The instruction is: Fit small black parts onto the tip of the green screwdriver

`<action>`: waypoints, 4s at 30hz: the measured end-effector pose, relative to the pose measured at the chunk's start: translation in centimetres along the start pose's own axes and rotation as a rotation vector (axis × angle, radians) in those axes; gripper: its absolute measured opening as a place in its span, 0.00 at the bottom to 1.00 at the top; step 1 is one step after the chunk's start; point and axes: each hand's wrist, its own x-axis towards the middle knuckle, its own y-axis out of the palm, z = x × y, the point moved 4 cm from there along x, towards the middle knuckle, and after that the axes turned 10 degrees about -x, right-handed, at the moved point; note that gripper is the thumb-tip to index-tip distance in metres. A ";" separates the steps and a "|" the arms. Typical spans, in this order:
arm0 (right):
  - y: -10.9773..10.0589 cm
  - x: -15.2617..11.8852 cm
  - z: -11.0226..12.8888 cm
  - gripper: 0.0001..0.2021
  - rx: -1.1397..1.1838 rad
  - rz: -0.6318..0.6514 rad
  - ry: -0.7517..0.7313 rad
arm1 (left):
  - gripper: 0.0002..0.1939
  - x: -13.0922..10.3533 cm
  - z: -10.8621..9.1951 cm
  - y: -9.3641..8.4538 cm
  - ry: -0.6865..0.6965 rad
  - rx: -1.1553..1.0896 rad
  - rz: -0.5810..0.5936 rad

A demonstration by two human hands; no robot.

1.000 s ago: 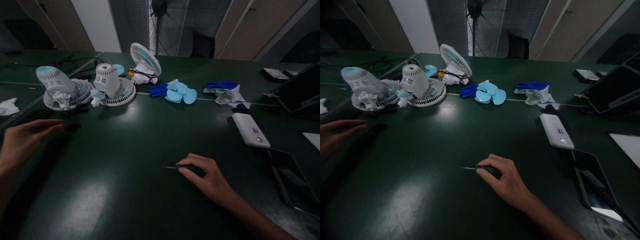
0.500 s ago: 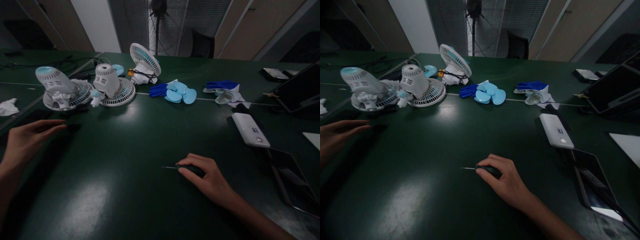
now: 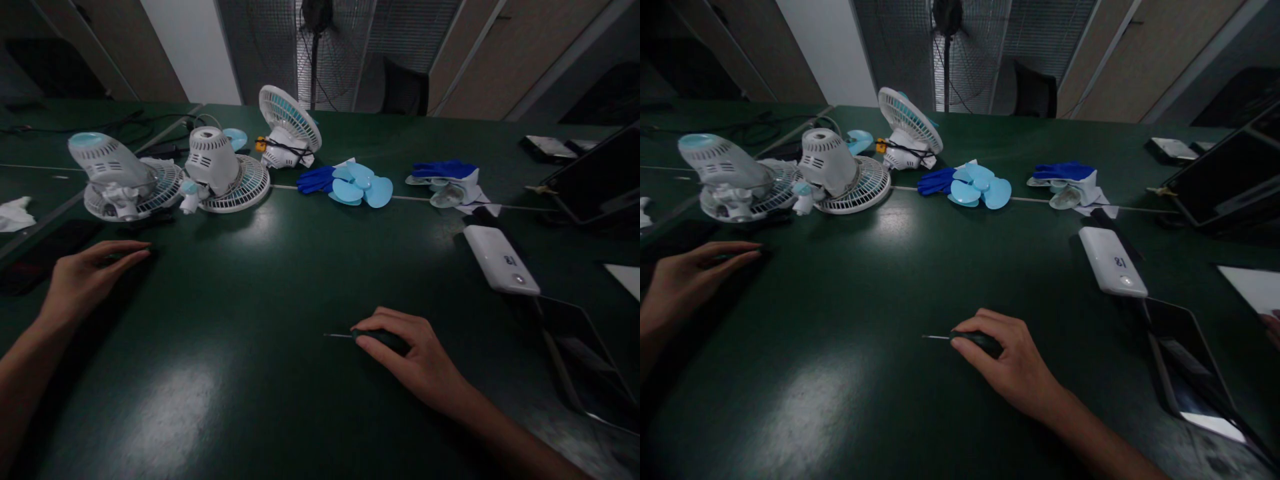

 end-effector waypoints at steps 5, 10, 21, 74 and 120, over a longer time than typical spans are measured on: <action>-0.1 0.1 0.2 0.08 0.010 -0.011 -0.012 | 0.34 0.0 0.3 -0.1 -0.119 -0.003 0.007; -0.1 0.1 0.2 0.09 0.008 -0.007 -0.003 | 0.34 -0.1 0.7 -0.4 -0.124 -0.046 -0.005; -0.1 0.1 0.2 0.08 -0.023 -0.018 -0.020 | 0.34 0.1 0.5 -0.6 -0.133 -0.179 0.074; 0.1 0.0 0.0 0.09 0.002 -0.002 0.002 | 0.22 -5.5 -8.7 7.4 0.411 0.056 0.333; 0.2 -0.1 0.1 0.08 0.014 -0.066 -0.048 | 0.24 -14.9 -18.2 18.2 0.655 -0.329 0.858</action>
